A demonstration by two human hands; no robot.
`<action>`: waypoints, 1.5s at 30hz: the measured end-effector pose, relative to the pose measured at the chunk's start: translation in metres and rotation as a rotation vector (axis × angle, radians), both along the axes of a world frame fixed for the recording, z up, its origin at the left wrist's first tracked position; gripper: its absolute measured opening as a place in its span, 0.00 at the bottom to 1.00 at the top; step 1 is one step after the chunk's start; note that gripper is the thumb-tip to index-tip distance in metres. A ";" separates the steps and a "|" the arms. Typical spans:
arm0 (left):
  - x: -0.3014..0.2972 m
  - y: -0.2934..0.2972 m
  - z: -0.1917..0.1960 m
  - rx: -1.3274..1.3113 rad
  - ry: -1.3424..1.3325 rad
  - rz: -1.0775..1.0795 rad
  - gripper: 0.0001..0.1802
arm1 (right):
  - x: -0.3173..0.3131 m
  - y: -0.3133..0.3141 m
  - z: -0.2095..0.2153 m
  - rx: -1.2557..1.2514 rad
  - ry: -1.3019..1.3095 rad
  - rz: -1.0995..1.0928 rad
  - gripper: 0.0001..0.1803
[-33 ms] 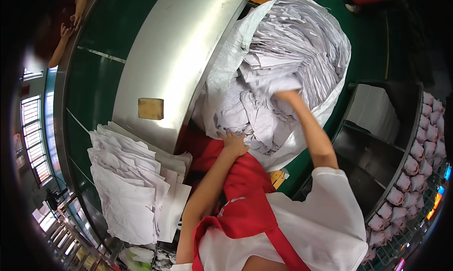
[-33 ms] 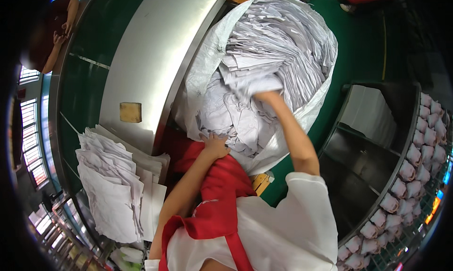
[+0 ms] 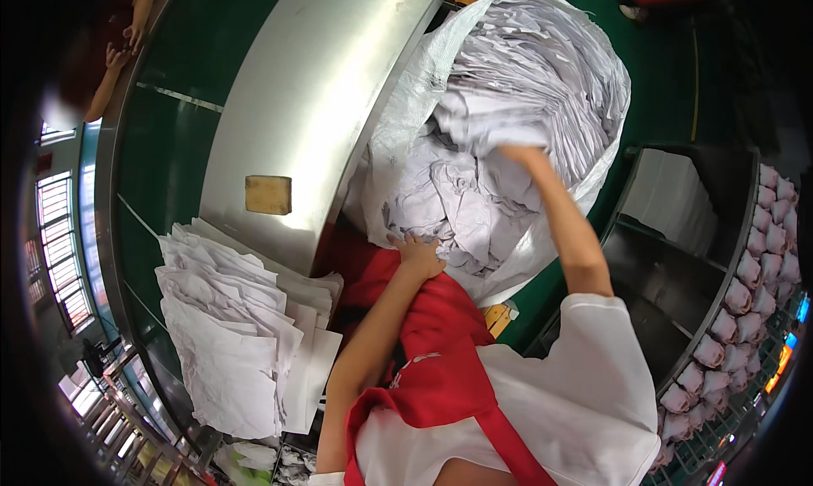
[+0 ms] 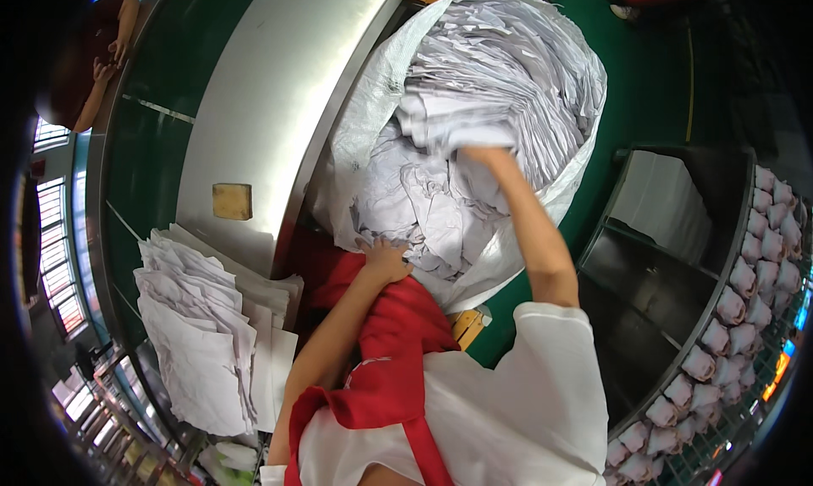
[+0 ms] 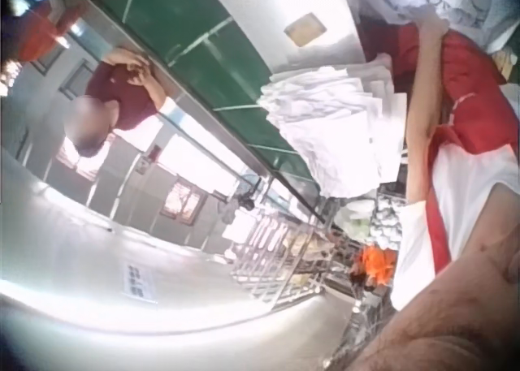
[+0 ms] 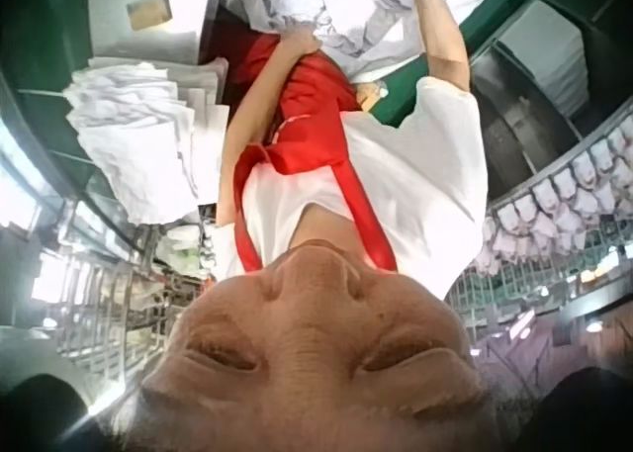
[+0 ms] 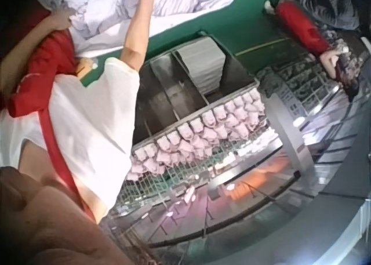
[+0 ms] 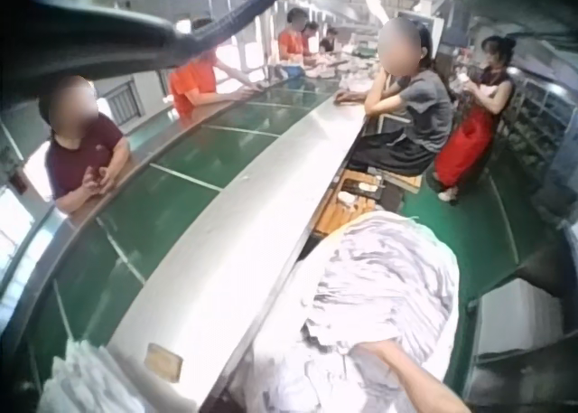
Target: The person repeatedly picks up white garments from a large sack, unfolds them on a metal table, and folds them into neat stacks. They continue this process, occasionally adjusting the pile and reaching back into the sack for more items.
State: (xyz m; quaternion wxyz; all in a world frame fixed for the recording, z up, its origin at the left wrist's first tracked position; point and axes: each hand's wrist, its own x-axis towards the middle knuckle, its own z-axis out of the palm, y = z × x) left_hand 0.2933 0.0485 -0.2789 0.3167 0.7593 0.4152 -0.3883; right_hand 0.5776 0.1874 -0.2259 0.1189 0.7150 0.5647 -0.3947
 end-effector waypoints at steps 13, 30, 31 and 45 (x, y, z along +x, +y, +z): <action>-0.007 -0.001 -0.014 0.177 -0.238 0.300 0.29 | 0.103 0.049 -0.162 0.665 -0.022 0.180 0.30; -0.017 0.038 0.194 -0.324 -0.941 0.541 0.25 | 0.153 -0.004 -0.156 0.473 -0.135 0.220 0.30; -0.036 0.024 0.261 -0.185 -1.072 0.516 0.23 | 0.137 0.009 -0.159 0.465 -0.078 0.301 0.30; -0.336 -0.063 0.254 1.080 -0.140 0.730 0.35 | 0.125 0.004 -0.137 0.372 -0.153 0.407 0.28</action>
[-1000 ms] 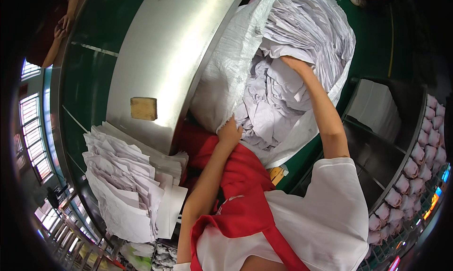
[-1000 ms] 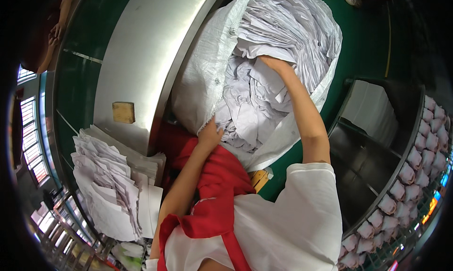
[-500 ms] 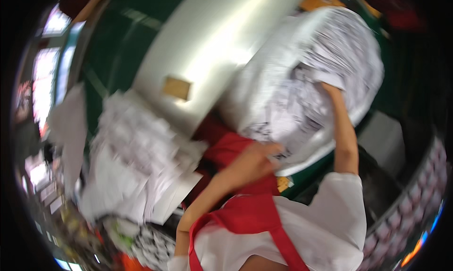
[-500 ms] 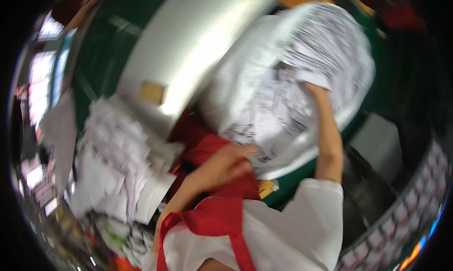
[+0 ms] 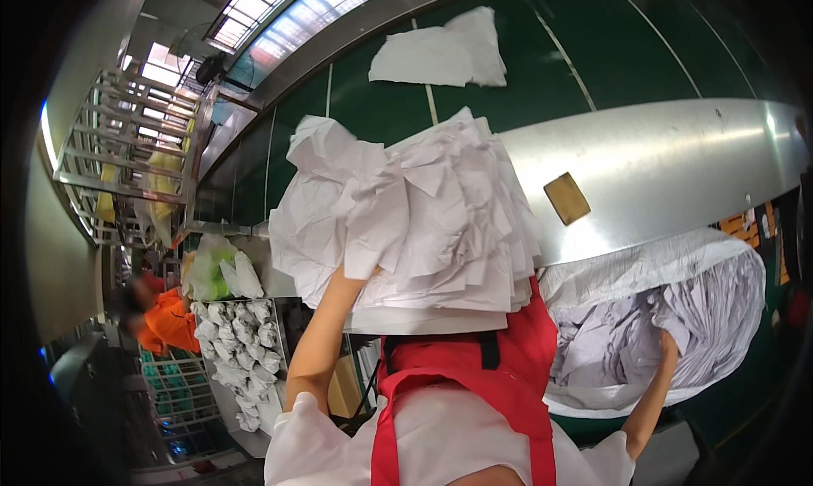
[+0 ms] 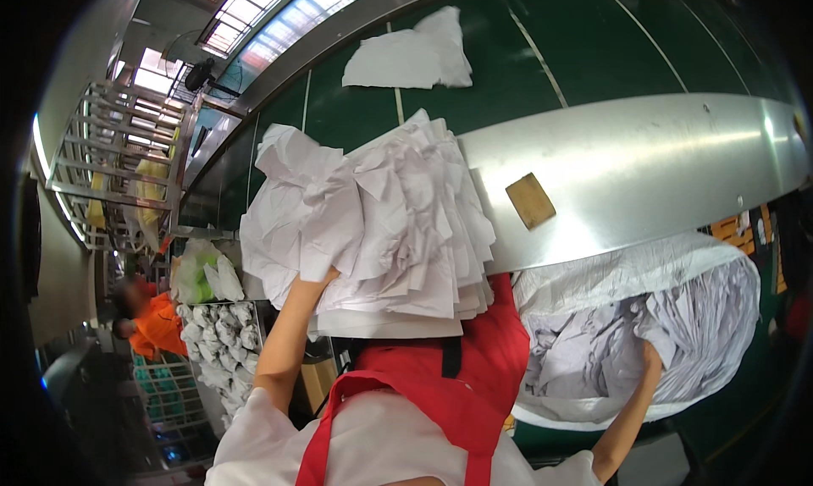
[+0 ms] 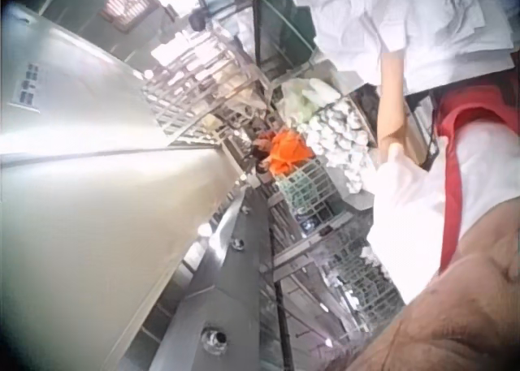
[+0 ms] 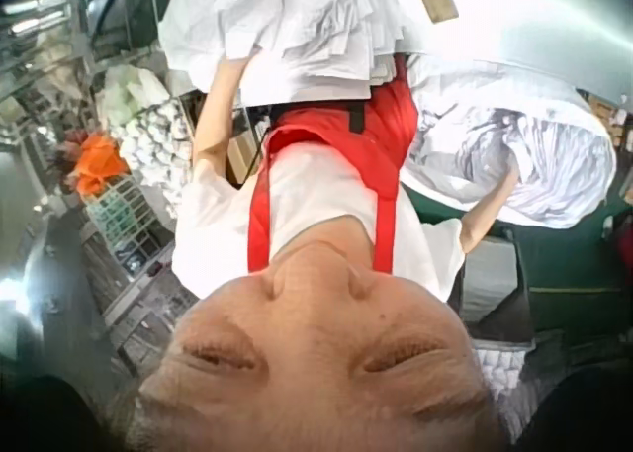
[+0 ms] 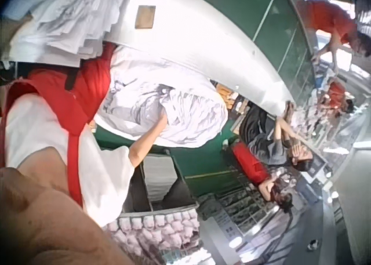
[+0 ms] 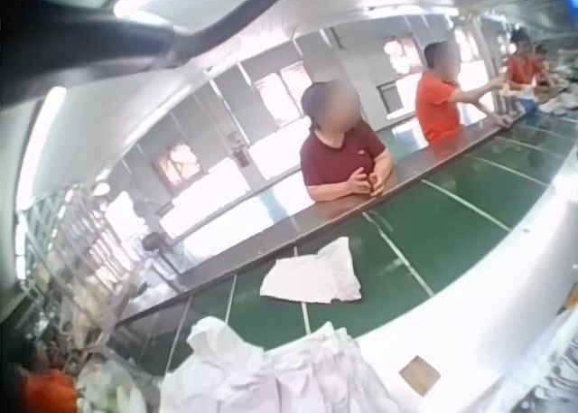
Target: The person repeatedly picks up white garments from a large sack, unfolds them on a metal table, and folds them into neat stacks. They continue this process, occasionally adjusting the pile and reaching back into the sack for more items.
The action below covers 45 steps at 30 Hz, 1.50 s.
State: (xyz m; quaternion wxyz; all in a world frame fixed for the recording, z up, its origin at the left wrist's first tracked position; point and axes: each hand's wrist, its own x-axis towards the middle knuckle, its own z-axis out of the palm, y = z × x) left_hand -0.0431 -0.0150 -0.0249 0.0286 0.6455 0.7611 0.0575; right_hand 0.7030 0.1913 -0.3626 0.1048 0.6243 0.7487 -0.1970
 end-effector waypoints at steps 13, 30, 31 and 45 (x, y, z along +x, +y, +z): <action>0.033 0.001 0.048 0.352 0.009 0.090 0.39 | -0.311 -0.064 0.403 0.182 0.796 0.122 0.22; 0.041 -0.057 0.127 0.628 -0.004 -0.205 0.27 | -0.556 -0.080 0.428 0.512 0.683 1.429 0.15; 0.037 -0.050 0.132 0.588 0.043 -0.232 0.28 | -0.550 -0.080 0.430 0.450 0.653 1.470 0.14; 0.001 -0.048 0.066 0.223 -0.075 -0.039 0.32 | -0.504 -0.033 0.439 -0.168 0.674 1.288 0.10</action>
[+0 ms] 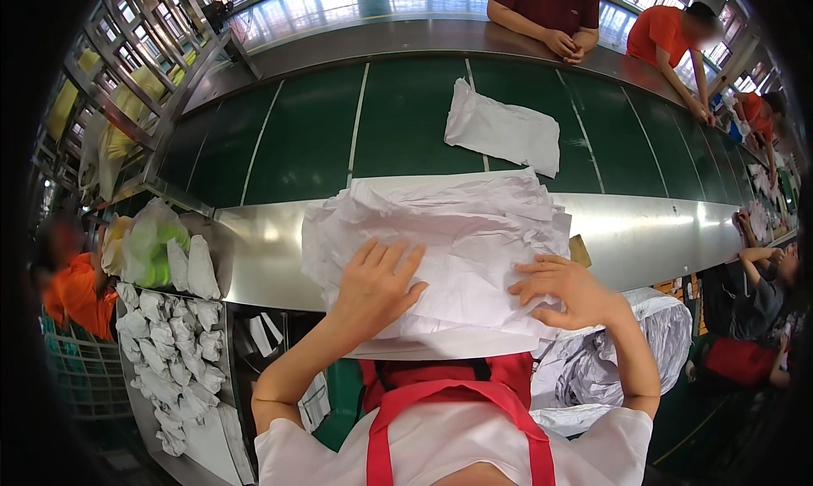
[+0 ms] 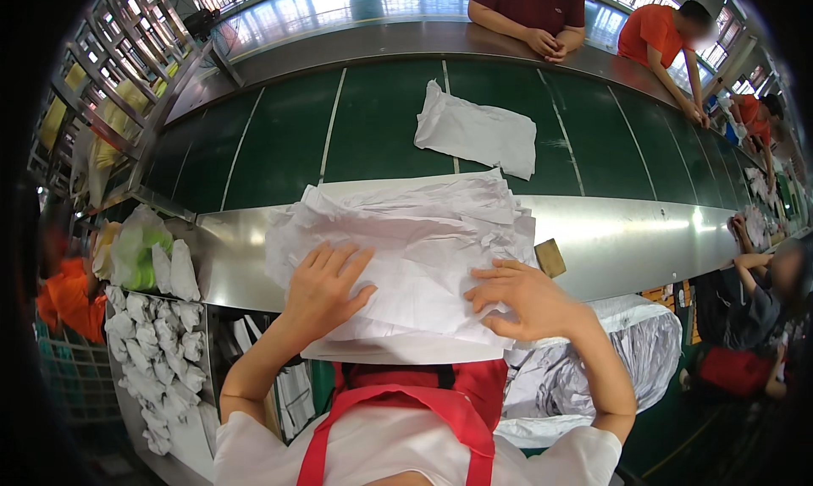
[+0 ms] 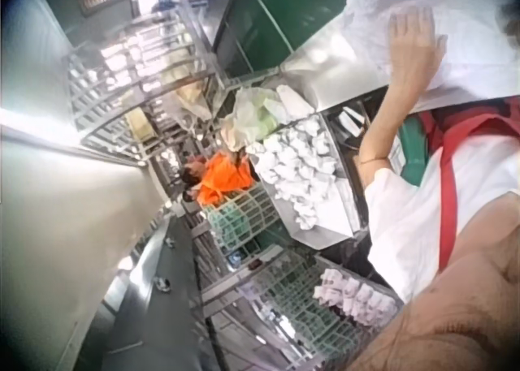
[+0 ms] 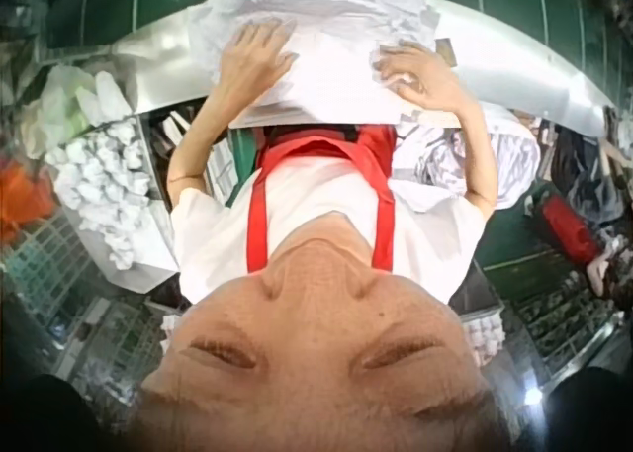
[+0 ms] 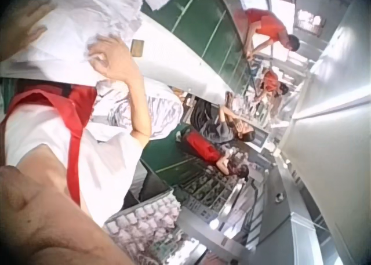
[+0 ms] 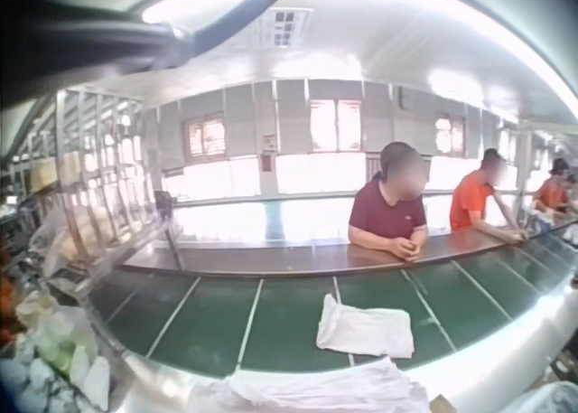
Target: The person repeatedly picks up white garments from a large sack, unfolds them on a metal table, and folds them into neat stacks. They continue this process, occasionally adjusting the pile and reaching back into the sack for more items.
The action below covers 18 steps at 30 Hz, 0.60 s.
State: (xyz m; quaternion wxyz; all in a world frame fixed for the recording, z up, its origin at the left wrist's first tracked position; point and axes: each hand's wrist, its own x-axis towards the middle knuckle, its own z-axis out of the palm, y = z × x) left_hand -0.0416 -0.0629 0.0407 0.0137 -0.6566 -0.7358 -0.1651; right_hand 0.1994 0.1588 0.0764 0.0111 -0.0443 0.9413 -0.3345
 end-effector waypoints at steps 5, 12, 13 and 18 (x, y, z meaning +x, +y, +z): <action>0.008 0.026 -0.031 -0.027 0.017 -0.100 0.39 | -0.030 0.074 -0.007 -0.590 0.147 -0.459 0.12; 0.007 0.029 -0.056 -0.084 -0.005 -0.100 0.39 | -0.109 0.209 -0.178 0.559 0.169 -0.652 0.33; 0.006 0.029 -0.059 -0.069 -0.021 -0.102 0.39 | -0.113 0.228 -0.213 0.641 0.231 -0.646 0.32; 0.007 0.030 -0.058 -0.042 -0.016 -0.110 0.39 | -0.124 0.255 -0.216 0.917 0.185 -0.673 0.17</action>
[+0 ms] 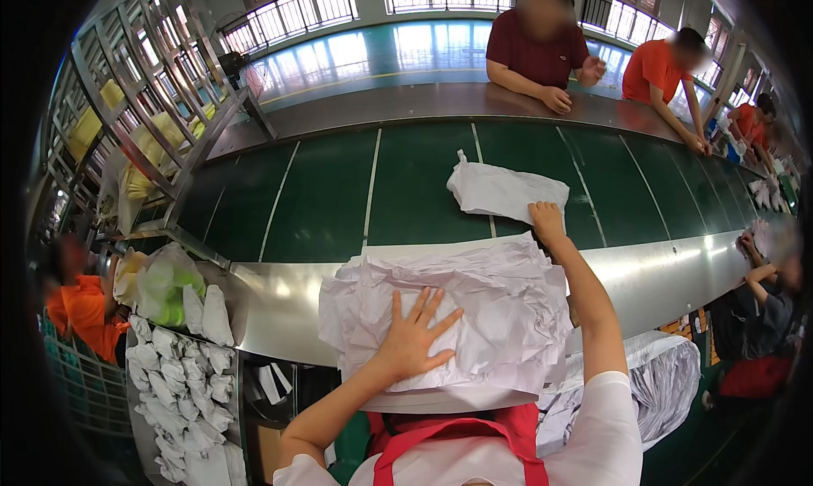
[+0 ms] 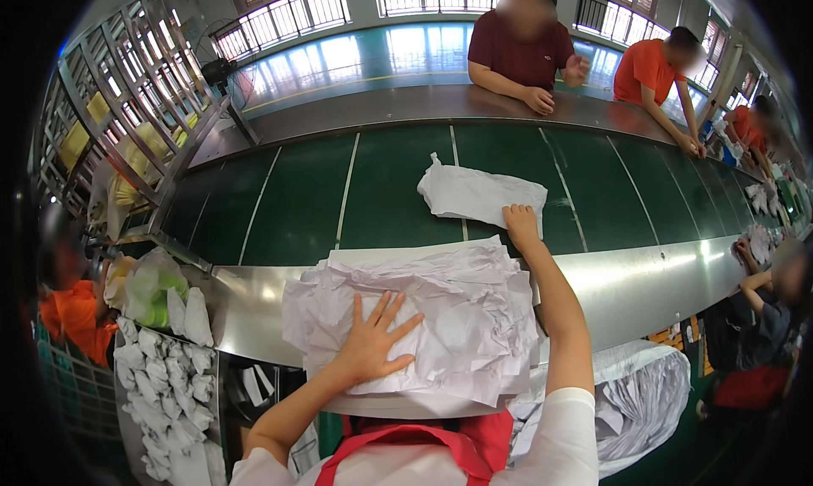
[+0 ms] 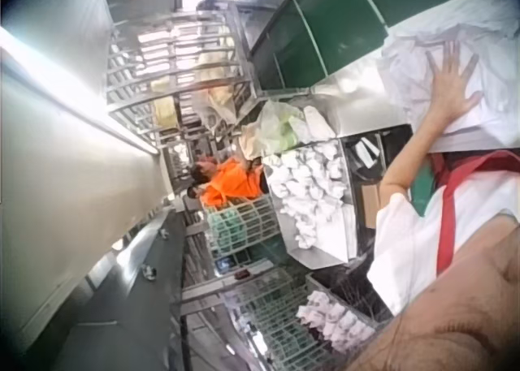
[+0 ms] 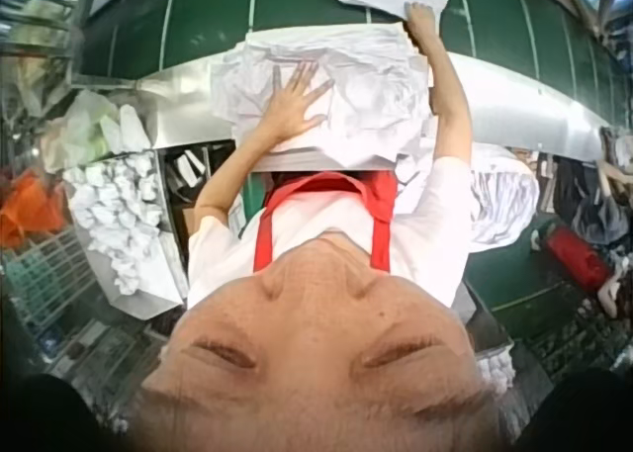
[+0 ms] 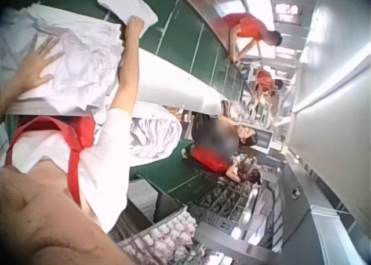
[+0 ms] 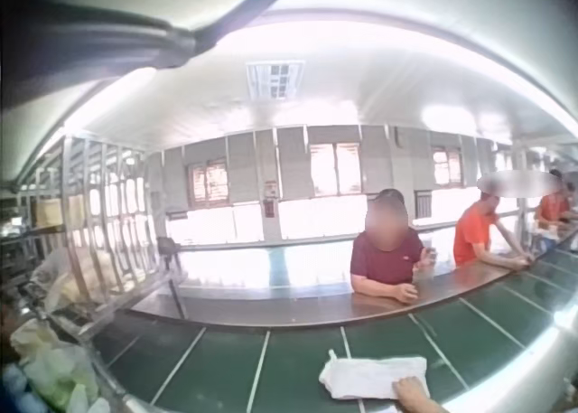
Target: The person repeatedly picks up white garments from a large sack, unfolds them on a metal table, and folds them into neat stacks. They continue this process, occasionally adjusting the pile and reaching back into the sack for more items.
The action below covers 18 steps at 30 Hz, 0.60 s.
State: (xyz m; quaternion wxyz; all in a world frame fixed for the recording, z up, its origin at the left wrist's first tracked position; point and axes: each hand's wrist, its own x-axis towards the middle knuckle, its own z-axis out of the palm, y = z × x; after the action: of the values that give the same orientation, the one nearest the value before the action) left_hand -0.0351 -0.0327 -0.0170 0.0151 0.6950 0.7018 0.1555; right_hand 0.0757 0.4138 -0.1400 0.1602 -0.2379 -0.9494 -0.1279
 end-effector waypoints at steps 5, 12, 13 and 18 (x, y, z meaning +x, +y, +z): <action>0.000 0.001 -0.003 -0.005 -0.012 -0.008 0.38 | -0.001 -0.033 0.097 -0.305 0.339 -0.072 0.16; 0.005 -0.006 0.008 0.060 -0.012 -0.005 0.36 | 0.012 -0.199 0.286 -0.460 0.377 0.177 0.21; 0.007 -0.007 0.012 0.080 -0.002 -0.028 0.34 | 0.017 -0.216 0.295 -0.426 0.388 0.241 0.22; 0.025 -0.042 0.047 0.572 0.004 -0.176 0.21 | 0.045 -0.290 0.292 -0.369 0.080 0.589 0.33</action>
State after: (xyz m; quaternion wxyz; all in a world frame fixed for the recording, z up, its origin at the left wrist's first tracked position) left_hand -0.0104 -0.0751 0.0296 -0.1692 0.7296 0.5665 0.3436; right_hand 0.1203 0.1240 0.1522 0.1815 0.0166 -0.9774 0.1071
